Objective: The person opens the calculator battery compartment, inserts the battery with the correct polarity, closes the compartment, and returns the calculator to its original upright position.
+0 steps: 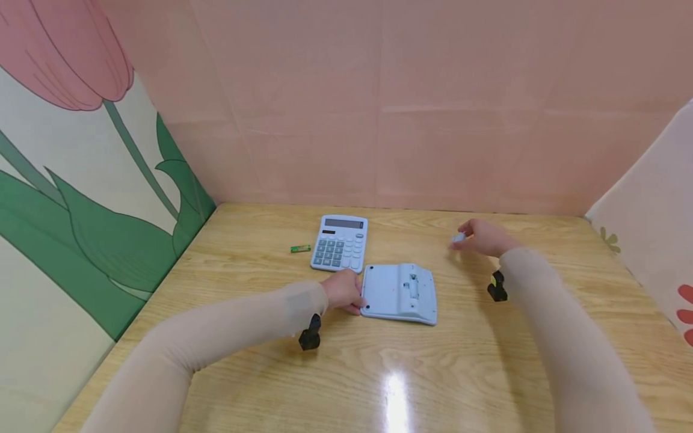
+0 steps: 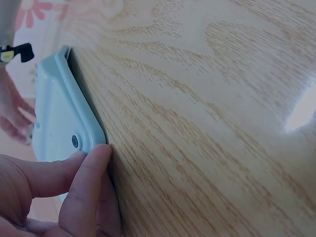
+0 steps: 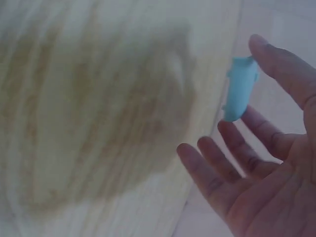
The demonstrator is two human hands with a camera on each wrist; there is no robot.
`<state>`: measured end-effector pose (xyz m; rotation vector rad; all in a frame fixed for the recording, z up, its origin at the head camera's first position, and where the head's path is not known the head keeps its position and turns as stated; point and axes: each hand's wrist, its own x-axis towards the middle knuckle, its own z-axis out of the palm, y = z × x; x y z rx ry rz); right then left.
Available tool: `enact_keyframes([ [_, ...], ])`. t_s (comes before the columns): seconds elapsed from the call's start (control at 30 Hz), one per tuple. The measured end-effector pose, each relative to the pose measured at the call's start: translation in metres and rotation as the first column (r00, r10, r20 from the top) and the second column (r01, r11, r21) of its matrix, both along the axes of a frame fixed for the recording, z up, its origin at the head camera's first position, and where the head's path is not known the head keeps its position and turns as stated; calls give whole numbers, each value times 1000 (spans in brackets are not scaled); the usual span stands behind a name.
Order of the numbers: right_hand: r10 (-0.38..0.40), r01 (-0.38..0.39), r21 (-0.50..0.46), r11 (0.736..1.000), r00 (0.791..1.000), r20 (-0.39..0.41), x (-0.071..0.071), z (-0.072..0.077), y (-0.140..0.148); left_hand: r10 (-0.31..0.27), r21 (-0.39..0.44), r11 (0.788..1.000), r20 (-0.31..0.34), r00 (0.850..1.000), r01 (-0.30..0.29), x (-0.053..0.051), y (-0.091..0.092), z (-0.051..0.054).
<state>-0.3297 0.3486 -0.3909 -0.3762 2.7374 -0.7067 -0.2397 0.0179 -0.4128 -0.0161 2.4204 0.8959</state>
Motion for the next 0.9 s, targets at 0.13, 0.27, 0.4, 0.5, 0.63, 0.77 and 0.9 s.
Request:
enact_keyframes([
  [0.13,22,-21,53,998,1000,-21,0,-10,-2,1,2,1000,-4,1000,-1,-1,0,-1],
  [0.27,27,-25,54,998,999,-27,1,-14,-7,4,0,1000,5,1000,-4,-1,1,-1],
  [0.4,32,-30,67,997,999,-31,4,-12,-11,-2,-12,1000,11,1000,2,-2,1,-1],
  [0.5,36,-34,72,997,999,-29,3,-15,-10,-6,-21,1000,7,1000,6,-2,1,-1],
  [0.63,28,-27,77,997,999,-18,0,-20,-8,3,-17,1000,7,1000,-3,-1,0,0],
  [0.77,25,-25,82,996,1000,-3,0,-21,-8,-7,-24,1000,-3,1000,7,0,0,0],
  [0.9,31,-31,89,996,1000,1,1,-19,-11,-13,-24,1000,-4,1000,13,-1,0,0],
])
